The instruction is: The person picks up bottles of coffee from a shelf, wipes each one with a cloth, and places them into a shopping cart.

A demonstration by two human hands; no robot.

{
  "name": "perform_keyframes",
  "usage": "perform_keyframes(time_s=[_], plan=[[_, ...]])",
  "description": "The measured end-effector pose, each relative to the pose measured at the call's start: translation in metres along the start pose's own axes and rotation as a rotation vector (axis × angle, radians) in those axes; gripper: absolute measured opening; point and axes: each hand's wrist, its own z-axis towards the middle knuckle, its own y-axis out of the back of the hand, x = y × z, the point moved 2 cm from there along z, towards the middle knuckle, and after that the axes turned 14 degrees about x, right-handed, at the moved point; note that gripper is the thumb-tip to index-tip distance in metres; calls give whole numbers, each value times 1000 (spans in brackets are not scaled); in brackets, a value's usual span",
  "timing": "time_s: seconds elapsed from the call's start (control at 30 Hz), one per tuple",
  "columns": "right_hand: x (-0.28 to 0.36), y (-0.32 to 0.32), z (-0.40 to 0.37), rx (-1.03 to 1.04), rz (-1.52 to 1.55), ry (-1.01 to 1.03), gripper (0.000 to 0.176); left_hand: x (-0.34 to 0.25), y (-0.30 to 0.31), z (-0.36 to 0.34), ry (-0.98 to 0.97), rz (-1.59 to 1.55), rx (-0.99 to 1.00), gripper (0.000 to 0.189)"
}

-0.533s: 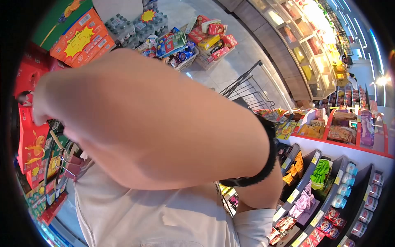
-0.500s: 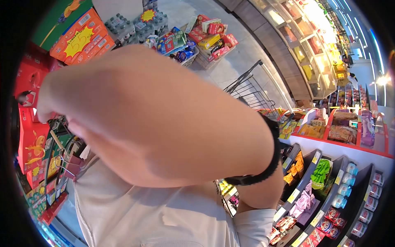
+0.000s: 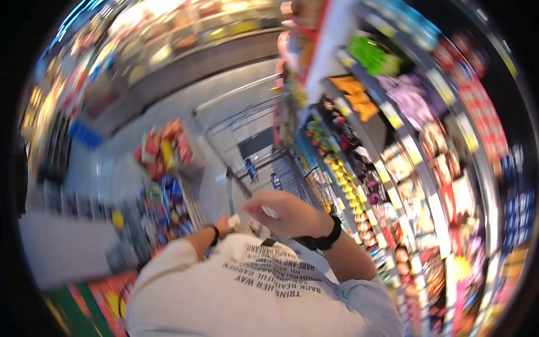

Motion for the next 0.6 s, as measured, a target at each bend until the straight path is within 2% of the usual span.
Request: perform_keyframes(time_s=[0.03, 0.07, 0.1, 0.13, 0.23, 0.33, 0.43, 0.47, 0.57, 0.6], plan=[[-15, -3, -22, -101, 46, -58, 26, 1, 6, -5, 9, -51, 15, 44], [-28, -7, -42, -183, 90, -103, 25, -72, 26, -52, 145, -122, -61, 45], [-38, -12, -65, -301, 92, -206, 22, -28, 32, -24, 104, -167, -84, 45], [-43, -9, -93, -407, 70, -281, 21, -88, 53, -40, 36, -200, -35, 44], [-61, -33, -142, -761, 134, -453, 20, 51, 87, 40, 173, -66, -193, 45], [-71, -58, -168, -1033, 309, -453, 19, 6, 114, 4, 176, 20, -211, 41], [-57, -62, -165, -1045, 23, -540, 21, -15, 134, -1, 195, 163, -57, 39], [-65, -68, -162, -1086, 41, -543, 23, -16, 137, -3, 249, 114, -138, 38], [-59, -66, -147, -1188, 26, -444, 27, -32, 153, 18, 167, -50, -105, 35], [-53, -65, -143, -1188, 32, -464, 28, -46, 153, 19, 128, -93, -30, 35]])
